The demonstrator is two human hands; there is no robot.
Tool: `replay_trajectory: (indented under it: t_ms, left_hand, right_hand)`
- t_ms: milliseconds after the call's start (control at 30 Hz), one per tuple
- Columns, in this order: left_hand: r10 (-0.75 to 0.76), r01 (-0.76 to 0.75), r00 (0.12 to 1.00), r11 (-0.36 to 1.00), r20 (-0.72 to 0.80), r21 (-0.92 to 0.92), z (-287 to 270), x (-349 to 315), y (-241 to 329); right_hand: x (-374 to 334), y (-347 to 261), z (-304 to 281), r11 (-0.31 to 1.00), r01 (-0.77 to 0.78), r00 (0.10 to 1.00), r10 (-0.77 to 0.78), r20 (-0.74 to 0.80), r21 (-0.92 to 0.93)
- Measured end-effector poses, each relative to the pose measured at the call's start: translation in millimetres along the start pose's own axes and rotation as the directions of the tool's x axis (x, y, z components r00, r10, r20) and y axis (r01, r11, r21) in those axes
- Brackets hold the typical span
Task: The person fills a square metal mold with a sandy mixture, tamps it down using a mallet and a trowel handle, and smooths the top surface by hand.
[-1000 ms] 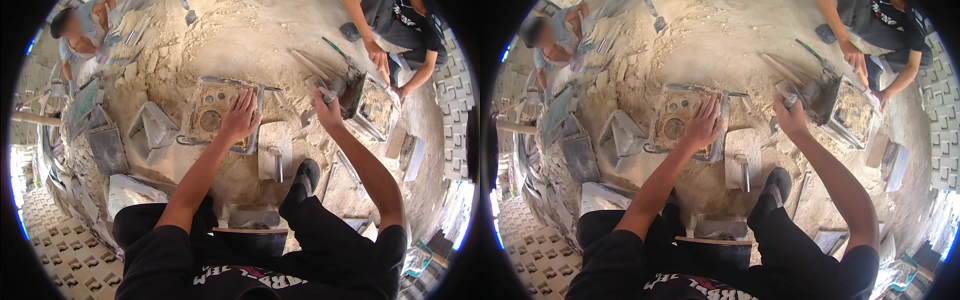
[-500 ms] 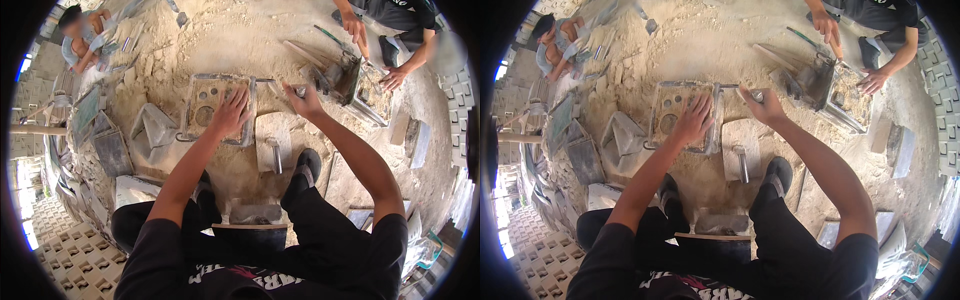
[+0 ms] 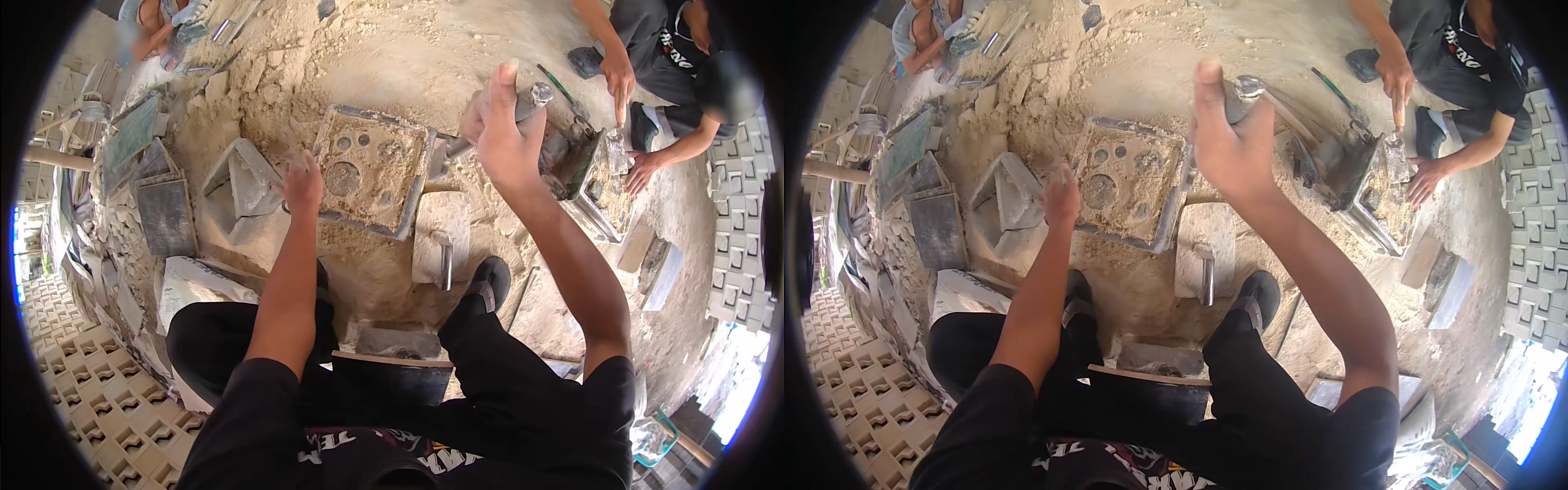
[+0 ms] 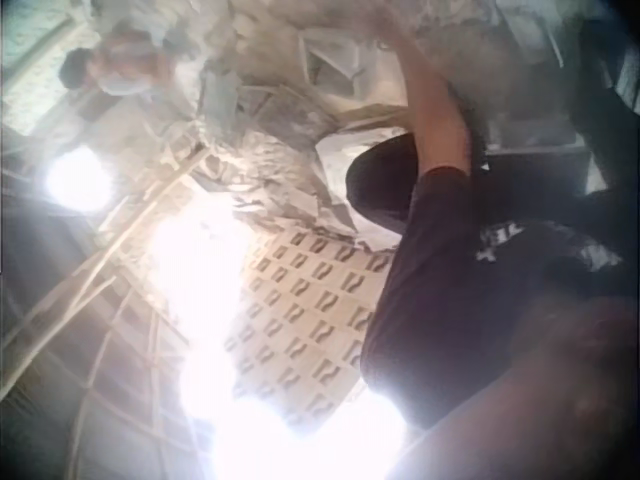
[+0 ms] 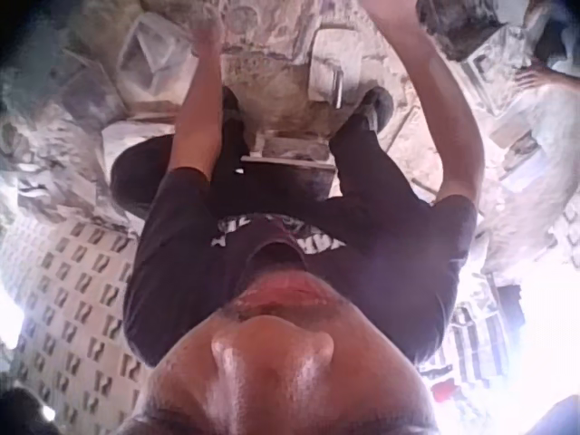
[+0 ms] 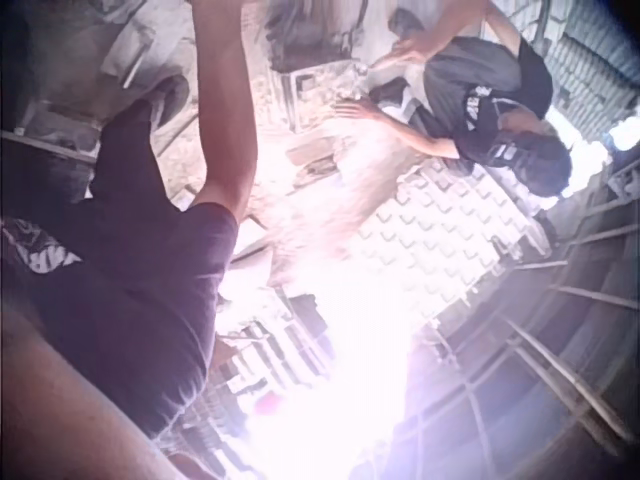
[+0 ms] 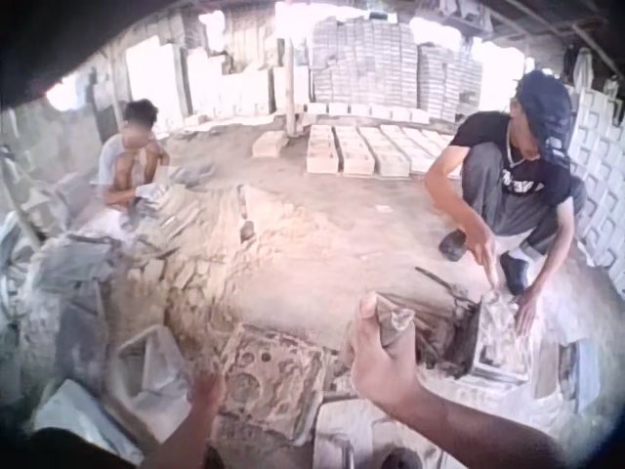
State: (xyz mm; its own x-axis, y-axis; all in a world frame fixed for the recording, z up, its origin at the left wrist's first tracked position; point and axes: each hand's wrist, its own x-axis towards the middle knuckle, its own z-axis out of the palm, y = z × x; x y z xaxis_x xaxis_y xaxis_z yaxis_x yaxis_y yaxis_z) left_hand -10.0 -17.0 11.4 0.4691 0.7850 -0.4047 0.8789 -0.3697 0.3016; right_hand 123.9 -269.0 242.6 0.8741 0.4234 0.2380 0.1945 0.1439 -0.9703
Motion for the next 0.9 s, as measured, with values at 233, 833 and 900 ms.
replay_trajectory:
  t_ms: [233, 833, 900]
  left_hand:
    - [0.183, -0.238, 0.879, 0.968, -0.44, -0.072, 39, 14, -19]
    - [0.098, -0.209, 0.933, 0.931, -0.347, -0.3, 37, 20, -26]
    - [0.114, -0.228, 0.921, 0.933, -0.373, -0.278, 40, 25, -29]
  right_hand:
    - [11, 55, 31, 0.985, -0.124, 0.989, 0.132, 0.059, -0.117]
    - [26, 64, 47, 0.982, 0.069, 0.998, -0.068, 0.011, -0.174]
    - [22, 62, 47, 0.98, 0.066, 0.998, -0.063, 0.02, -0.188]
